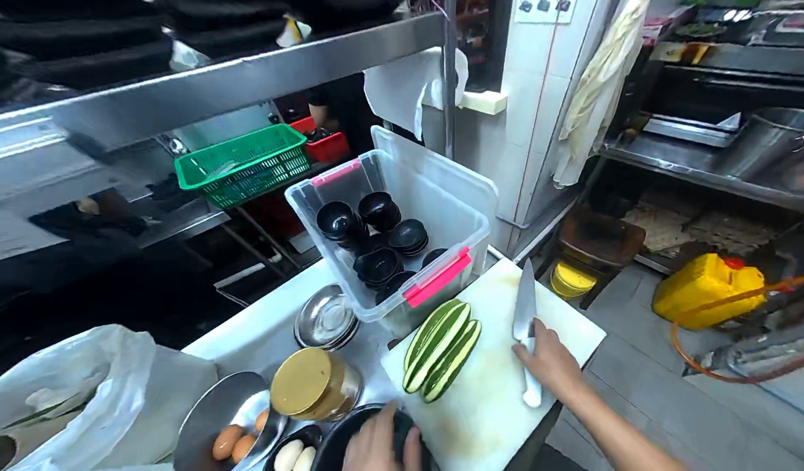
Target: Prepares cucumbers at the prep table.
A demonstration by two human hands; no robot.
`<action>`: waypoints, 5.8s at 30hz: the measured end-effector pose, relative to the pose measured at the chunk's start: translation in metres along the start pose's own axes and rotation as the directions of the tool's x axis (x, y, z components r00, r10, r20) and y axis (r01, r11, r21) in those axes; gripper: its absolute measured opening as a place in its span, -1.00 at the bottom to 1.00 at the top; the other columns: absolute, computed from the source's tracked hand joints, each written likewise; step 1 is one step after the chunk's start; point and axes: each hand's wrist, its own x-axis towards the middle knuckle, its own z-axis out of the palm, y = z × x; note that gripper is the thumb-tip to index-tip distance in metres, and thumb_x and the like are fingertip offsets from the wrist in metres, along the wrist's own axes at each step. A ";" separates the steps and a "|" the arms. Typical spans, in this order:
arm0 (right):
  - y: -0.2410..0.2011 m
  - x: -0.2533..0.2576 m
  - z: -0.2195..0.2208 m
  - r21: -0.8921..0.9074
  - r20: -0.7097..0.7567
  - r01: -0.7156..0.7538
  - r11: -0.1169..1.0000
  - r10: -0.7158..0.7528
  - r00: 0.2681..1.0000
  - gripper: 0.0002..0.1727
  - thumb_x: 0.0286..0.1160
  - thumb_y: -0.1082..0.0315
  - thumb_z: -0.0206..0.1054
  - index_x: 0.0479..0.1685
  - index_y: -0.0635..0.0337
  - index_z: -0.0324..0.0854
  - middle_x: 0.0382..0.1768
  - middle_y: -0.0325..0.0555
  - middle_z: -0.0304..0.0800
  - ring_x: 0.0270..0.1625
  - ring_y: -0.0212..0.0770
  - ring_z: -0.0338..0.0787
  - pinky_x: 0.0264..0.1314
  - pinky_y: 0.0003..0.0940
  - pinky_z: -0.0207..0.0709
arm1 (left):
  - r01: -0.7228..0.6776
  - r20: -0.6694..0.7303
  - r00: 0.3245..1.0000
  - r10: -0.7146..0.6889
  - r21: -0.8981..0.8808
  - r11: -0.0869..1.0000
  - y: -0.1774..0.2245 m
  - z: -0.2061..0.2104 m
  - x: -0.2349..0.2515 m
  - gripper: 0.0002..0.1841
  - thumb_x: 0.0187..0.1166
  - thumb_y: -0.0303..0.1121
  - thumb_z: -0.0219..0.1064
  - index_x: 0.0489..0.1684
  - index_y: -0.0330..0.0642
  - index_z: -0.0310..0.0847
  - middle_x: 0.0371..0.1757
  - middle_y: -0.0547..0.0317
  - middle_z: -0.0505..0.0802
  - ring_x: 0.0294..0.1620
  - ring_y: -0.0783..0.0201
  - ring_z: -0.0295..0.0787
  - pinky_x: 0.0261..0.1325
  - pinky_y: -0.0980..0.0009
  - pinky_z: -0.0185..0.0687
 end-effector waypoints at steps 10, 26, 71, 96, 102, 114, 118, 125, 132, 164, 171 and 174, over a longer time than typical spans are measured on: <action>0.080 0.033 -0.074 0.565 0.381 -0.102 0.819 -0.149 0.913 -0.27 0.08 0.41 0.57 0.46 0.16 0.55 0.09 0.01 0.84 0.08 -0.10 0.86 0.15 0.01 0.76 | 0.047 0.352 0.921 -0.166 0.324 0.945 0.082 0.097 0.172 -0.20 0.32 -0.10 0.53 0.71 0.19 0.40 0.52 -0.08 0.65 0.51 -0.22 0.56 0.45 -0.26 0.49; 0.163 0.074 -0.169 0.239 0.460 0.571 0.785 -0.610 0.645 -0.44 0.79 0.07 0.16 0.67 0.12 0.44 0.22 0.25 0.81 0.19 0.24 0.85 0.24 0.30 0.67 | 0.109 0.351 0.919 -0.180 0.213 0.971 0.140 0.091 0.090 -0.17 -0.01 -0.14 0.64 0.53 0.26 0.56 0.34 -0.03 0.75 0.40 -0.20 0.64 0.26 -0.22 0.67; 0.033 0.098 -0.113 0.005 0.881 0.956 0.292 -0.455 0.134 -0.32 0.83 0.07 0.05 0.92 -0.48 -0.02 -0.17 0.18 0.79 -0.27 0.19 0.85 -0.23 0.15 0.74 | 0.329 -0.233 0.934 -0.269 0.272 0.904 0.097 0.209 0.001 -0.43 0.29 -0.10 0.58 0.39 0.28 0.62 0.28 0.10 0.75 0.29 -0.05 0.69 0.29 -0.11 0.58; 0.061 0.109 -0.132 -0.025 0.906 0.940 0.341 -0.389 0.165 -0.30 0.84 0.06 0.05 0.94 -0.43 -0.07 -0.11 0.25 0.78 -0.22 0.25 0.85 -0.18 0.21 0.73 | 0.342 -0.184 0.934 -0.307 0.212 0.915 0.132 0.218 -0.018 -0.37 0.65 0.39 -0.13 0.42 0.31 0.61 0.33 0.10 0.74 0.40 -0.07 0.62 0.39 -0.18 0.47; 0.057 0.097 -0.166 0.016 0.887 0.950 0.312 -0.443 0.130 -0.36 0.86 0.05 0.02 0.91 -0.39 0.04 -0.20 0.24 0.77 -0.34 0.22 0.83 -0.31 0.15 0.71 | 0.305 -0.238 0.939 -0.248 0.247 0.920 0.129 0.223 -0.017 -0.52 0.71 0.28 -0.06 0.27 0.37 0.66 0.25 0.18 0.75 0.32 0.00 0.65 0.32 -0.12 0.49; 0.057 0.099 -0.172 0.031 0.903 0.960 0.280 -0.419 0.093 -0.35 0.86 0.08 0.02 0.92 -0.36 0.04 -0.22 0.25 0.76 -0.36 0.21 0.83 -0.34 0.14 0.71 | 0.305 -0.262 0.934 -0.241 0.240 0.922 0.130 0.225 -0.017 -0.55 0.70 0.26 -0.01 0.24 0.35 0.68 0.21 0.13 0.74 0.30 -0.01 0.64 0.34 -0.10 0.49; 0.055 0.100 -0.171 0.013 0.908 0.961 0.275 -0.406 0.103 -0.36 0.87 0.09 0.00 0.92 -0.39 0.02 -0.22 0.22 0.76 -0.36 0.21 0.82 -0.34 0.14 0.71 | 0.300 -0.274 0.933 -0.231 0.243 0.923 0.129 0.226 -0.017 -0.56 0.71 0.24 0.00 0.22 0.33 0.68 0.20 0.14 0.74 0.29 0.00 0.64 0.34 -0.09 0.48; 0.044 0.097 -0.157 0.009 0.927 0.960 0.279 -0.363 0.097 -0.35 0.87 0.10 0.00 0.92 -0.41 -0.01 -0.20 0.20 0.77 -0.34 0.20 0.83 -0.30 0.13 0.72 | 0.308 -0.297 0.926 -0.232 0.241 0.921 0.129 0.231 -0.018 -0.55 0.72 0.25 -0.03 0.26 0.36 0.66 0.20 0.12 0.73 0.28 0.00 0.63 0.34 -0.08 0.45; 0.035 0.096 -0.094 0.026 0.946 0.960 0.278 -0.316 0.066 -0.29 0.85 0.14 0.00 0.93 -0.52 -0.15 -0.13 0.17 0.78 -0.19 0.21 0.85 -0.15 0.17 0.73 | 0.312 -0.291 0.927 -0.237 0.248 0.917 0.129 0.231 -0.016 -0.57 0.72 0.23 -0.02 0.27 0.39 0.65 0.19 0.13 0.73 0.26 0.00 0.63 0.31 -0.08 0.46; 0.031 0.092 -0.136 0.029 0.941 0.969 0.247 -0.333 0.056 -0.30 0.84 0.13 0.05 0.94 -0.40 -0.05 -0.16 0.19 0.81 -0.27 0.19 0.86 -0.22 0.15 0.75 | 0.325 -0.348 0.904 -0.248 0.184 0.928 0.129 0.236 -0.022 -0.57 0.75 0.17 0.02 0.21 0.19 0.66 0.14 0.07 0.73 0.27 -0.01 0.64 0.40 -0.05 0.49; 0.026 0.092 -0.073 0.063 0.954 0.964 0.259 -0.299 0.017 -0.26 0.83 0.17 0.06 0.94 -0.44 -0.14 -0.14 0.16 0.81 -0.16 0.21 0.86 -0.07 0.18 0.73 | 0.321 -0.349 0.904 -0.246 0.176 0.931 0.128 0.236 -0.022 -0.59 0.75 0.16 0.02 0.22 0.22 0.67 0.16 0.09 0.72 0.27 0.00 0.63 0.40 -0.05 0.49; 0.026 0.092 -0.074 0.048 0.959 0.963 0.265 -0.283 0.030 -0.26 0.83 0.16 0.06 0.94 -0.46 -0.15 -0.11 0.17 0.81 -0.13 0.21 0.86 -0.05 0.18 0.72 | 0.299 -0.343 0.909 -0.236 0.144 0.943 0.128 0.235 -0.028 -0.61 0.76 0.12 0.03 0.28 0.22 0.64 0.19 0.10 0.71 0.32 0.01 0.62 0.44 -0.03 0.49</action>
